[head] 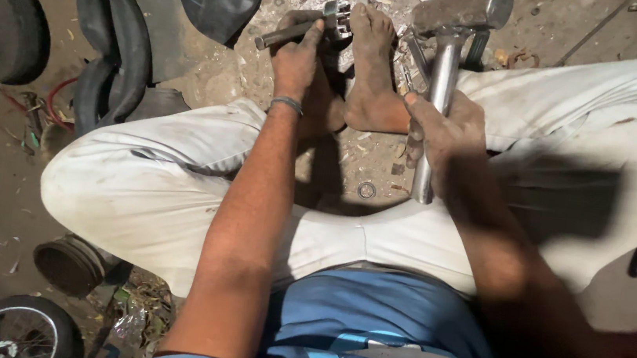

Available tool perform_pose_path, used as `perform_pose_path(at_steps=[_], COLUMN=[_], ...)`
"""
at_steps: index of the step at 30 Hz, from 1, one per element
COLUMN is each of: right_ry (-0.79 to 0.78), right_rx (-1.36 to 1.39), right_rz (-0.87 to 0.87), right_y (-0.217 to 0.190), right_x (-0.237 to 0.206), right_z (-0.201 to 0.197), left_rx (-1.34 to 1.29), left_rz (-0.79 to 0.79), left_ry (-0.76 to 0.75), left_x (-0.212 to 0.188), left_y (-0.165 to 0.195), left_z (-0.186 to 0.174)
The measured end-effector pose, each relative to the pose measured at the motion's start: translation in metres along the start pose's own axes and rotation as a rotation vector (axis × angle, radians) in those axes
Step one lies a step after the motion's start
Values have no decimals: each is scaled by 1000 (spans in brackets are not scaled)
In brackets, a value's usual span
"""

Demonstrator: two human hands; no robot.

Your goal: The person sits on the ground and hammers a metal hub assembly, holding the part steady with their foot while striking it with a hammer to seat a component. They reposition the part and continue hammering, with other metal plates and tools scattered on the ground around them.

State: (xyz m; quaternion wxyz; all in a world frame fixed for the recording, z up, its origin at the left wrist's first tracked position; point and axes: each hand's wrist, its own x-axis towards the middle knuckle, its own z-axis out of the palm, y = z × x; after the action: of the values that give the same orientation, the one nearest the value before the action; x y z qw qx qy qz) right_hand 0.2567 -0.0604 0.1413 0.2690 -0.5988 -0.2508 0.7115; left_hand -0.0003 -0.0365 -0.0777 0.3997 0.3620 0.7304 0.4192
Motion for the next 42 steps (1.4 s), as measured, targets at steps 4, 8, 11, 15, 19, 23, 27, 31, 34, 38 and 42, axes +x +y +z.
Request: perform_pose_path(at_steps=[4, 8, 11, 15, 19, 23, 27, 31, 34, 38, 42], right_ry=[-10, -22, -10, 19, 29, 51, 22, -10, -168, -20, 53], right_rx=[-12, 55, 12, -6, -81, -234, -412, -536, -152, -783, -828], right_rz=[-29, -51, -84, -74, -104, -153, -366, -756, -882, -583, -438], right_y=[-1, 7, 13, 18, 21, 18, 1, -26, -34, -18, 10], right_x=[-6, -7, -4, -2, -6, -10, -16, -30, -30, 3, 20], right_z=[-3, -4, -4, -2, -1, 2, 7, 15, 25, 41, 35], left_rx=[-65, -76, -32, 40, 9, 440, 728, 693, 586, 587, 658], left_rz=[76, 196, 156, 265, 268, 400, 415, 263, 266, 364, 309], left_ry=[35, 38, 53, 115, 115, 224, 236, 140, 142, 155, 165], left_x=[-1, 0, 1, 3, 1, -8, -22, -25, -21, -19, -23], left_y=[-2, 0, 2, 2, 7, 34, 71, 89, 88, 82, 66], left_z=[4, 9, 12, 18, 27, 34, 31, 31, 35, 35, 26])
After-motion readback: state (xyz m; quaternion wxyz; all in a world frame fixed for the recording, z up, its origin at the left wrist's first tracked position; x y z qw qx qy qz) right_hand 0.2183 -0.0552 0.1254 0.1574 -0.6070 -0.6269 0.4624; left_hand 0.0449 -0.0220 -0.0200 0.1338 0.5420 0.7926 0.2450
